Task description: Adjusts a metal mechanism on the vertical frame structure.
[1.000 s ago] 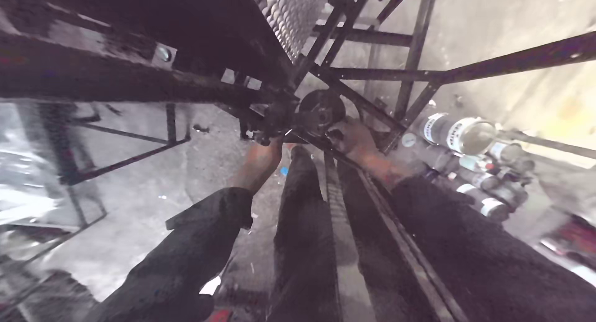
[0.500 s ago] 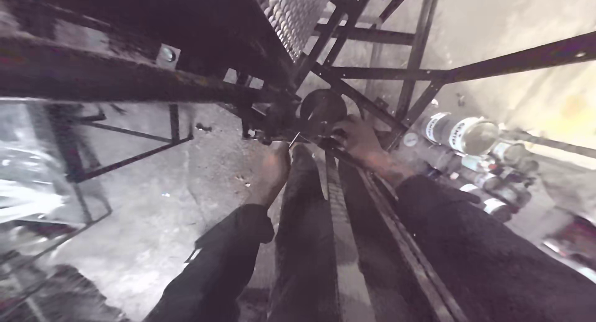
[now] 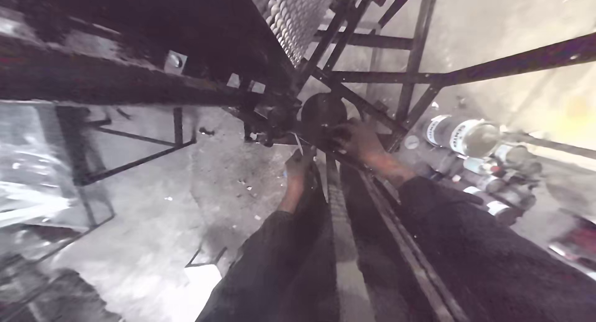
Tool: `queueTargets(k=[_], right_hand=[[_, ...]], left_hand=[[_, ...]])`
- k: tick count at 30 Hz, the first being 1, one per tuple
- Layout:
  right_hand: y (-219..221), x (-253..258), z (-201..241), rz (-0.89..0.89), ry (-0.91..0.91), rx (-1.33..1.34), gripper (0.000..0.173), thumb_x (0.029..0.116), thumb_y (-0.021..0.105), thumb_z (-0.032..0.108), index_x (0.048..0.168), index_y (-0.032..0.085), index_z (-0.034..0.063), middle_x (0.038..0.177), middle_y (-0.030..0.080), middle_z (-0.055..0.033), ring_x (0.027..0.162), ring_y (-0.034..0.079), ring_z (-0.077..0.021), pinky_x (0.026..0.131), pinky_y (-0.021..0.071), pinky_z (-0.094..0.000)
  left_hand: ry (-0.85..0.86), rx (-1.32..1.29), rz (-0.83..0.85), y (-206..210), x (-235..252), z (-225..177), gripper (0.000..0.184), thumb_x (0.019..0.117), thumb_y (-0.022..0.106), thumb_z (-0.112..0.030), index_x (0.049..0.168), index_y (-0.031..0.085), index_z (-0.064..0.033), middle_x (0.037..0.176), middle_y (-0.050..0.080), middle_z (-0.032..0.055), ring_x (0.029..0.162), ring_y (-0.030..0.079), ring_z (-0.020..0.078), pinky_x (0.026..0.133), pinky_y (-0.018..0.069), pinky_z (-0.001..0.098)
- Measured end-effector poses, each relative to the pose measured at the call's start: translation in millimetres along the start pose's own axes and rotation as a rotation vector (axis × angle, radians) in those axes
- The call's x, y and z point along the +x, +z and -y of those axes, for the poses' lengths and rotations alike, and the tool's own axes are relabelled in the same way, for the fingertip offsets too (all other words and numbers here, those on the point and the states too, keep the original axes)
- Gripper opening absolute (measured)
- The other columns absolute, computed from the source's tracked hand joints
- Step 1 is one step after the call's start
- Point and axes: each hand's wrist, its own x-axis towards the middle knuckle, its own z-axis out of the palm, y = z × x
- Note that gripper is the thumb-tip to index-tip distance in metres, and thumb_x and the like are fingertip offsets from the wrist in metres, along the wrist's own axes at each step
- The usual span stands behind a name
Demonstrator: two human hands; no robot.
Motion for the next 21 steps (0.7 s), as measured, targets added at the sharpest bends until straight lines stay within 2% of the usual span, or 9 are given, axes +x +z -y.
queueTargets(k=[2,4,6,8,11,14,17,18,21], right_hand=[[-8.8,-4.6,-1.6,-0.051,0.067,0.063,0.03,0.0976,0.07,0.034,0.124,0.071,0.0186,0.12,0.068,-0.0109,0.105,0.067,-0.0311,0.089,0.0551,-0.0583],[-20.9,1.1,0.3,-0.142,0.127,0.124,0.031,0.1035,0.061,0.034,0.123,0.069,0.0115,0.116,0.069,-0.0154,0.103,0.068,-0.0337,0.089,0.0543,-0.0586],[-34.9,19.2,1.8,-0.167,0.231,0.181,0.037,0.1056,0.056,0.04,0.125,0.067,0.0098,0.11,0.07,-0.0157,0.098,0.069,-0.0325,0.088,0.0541,-0.0567],[-41.0,48.3,-5.4,-0.093,0.302,0.252,0.038,0.1048,0.057,0.039,0.126,0.067,0.0087,0.106,0.073,-0.0128,0.091,0.071,-0.0257,0.085,0.0571,-0.0499],[-39.5,66.6,-7.7,0.069,0.347,0.351,0.036,0.106,0.058,0.03,0.129,0.065,0.0034,0.112,0.07,-0.0166,0.092,0.072,-0.0253,0.084,0.0605,-0.0461],[-40.5,62.6,-4.3,0.05,0.381,0.369,0.03,0.1026,0.063,0.024,0.123,0.068,0.0029,0.11,0.071,-0.0147,0.096,0.07,-0.0219,0.09,0.0567,-0.0437],[-31.6,51.9,-12.4,0.013,0.357,0.478,0.027,0.1024,0.064,0.021,0.121,0.068,0.0022,0.106,0.072,-0.0126,0.089,0.071,-0.018,0.084,0.0606,-0.039],[-29.6,49.7,-14.2,0.024,0.351,0.452,0.028,0.1036,0.062,0.023,0.122,0.068,0.0034,0.107,0.072,-0.0118,0.09,0.072,-0.018,0.085,0.0608,-0.0394],[-29.5,42.7,-13.1,0.079,0.406,0.343,0.035,0.1052,0.059,0.033,0.13,0.067,0.0097,0.125,0.069,-0.0142,0.115,0.066,-0.0274,0.102,0.051,-0.0526]], left_hand=[[-0.038,-0.04,-0.026,6.8,3.6,-6.6,0.02,0.1019,0.065,-0.02,0.105,0.069,-0.0002,0.071,0.063,0.0037,0.051,0.052,0.0085,0.049,0.0489,0.0237],[-0.058,-0.057,-0.038,8.6,7.2,-8.9,0.02,0.1017,0.065,-0.022,0.103,0.068,-0.002,0.072,0.063,0.0033,0.051,0.052,0.0081,0.049,0.0486,0.0232],[-0.091,-0.077,-0.035,10.6,9.2,-9.7,0.019,0.1001,0.067,-0.022,0.098,0.064,-0.0039,0.068,0.06,0.0021,0.049,0.051,0.0076,0.047,0.0476,0.023],[-0.113,-0.124,-0.027,11.5,14.4,-8.5,0.018,0.0983,0.069,-0.021,0.101,0.066,-0.0032,0.071,0.062,0.0041,0.05,0.051,0.0086,0.047,0.0483,0.0239],[-0.115,-0.128,-0.008,8.2,14.8,-11.5,0.02,0.1005,0.066,-0.019,0.107,0.064,-0.0004,0.08,0.068,0.0075,0.05,0.054,0.0087,0.048,0.049,0.0233],[-0.134,-0.104,0.0,8.5,15.4,-12.9,0.019,0.1008,0.066,-0.018,0.109,0.064,-0.0008,0.08,0.067,0.0071,0.05,0.054,0.0086,0.046,0.0483,0.0225],[-0.141,-0.087,0.003,8.9,15.1,-13.0,0.019,0.0994,0.068,-0.02,0.105,0.064,-0.0015,0.076,0.066,0.0052,0.05,0.055,0.0088,0.047,0.0503,0.0236],[-0.139,-0.093,0.005,8.4,16.4,-12.9,0.02,0.0992,0.068,-0.019,0.105,0.064,-0.0011,0.076,0.066,0.0057,0.051,0.055,0.0095,0.048,0.0511,0.0242],[-0.137,-0.105,0.008,8.6,19.7,-11.9,0.021,0.0988,0.069,-0.019,0.105,0.062,-0.0005,0.07,0.061,0.0047,0.051,0.055,0.0106,0.051,0.0525,0.0257]])
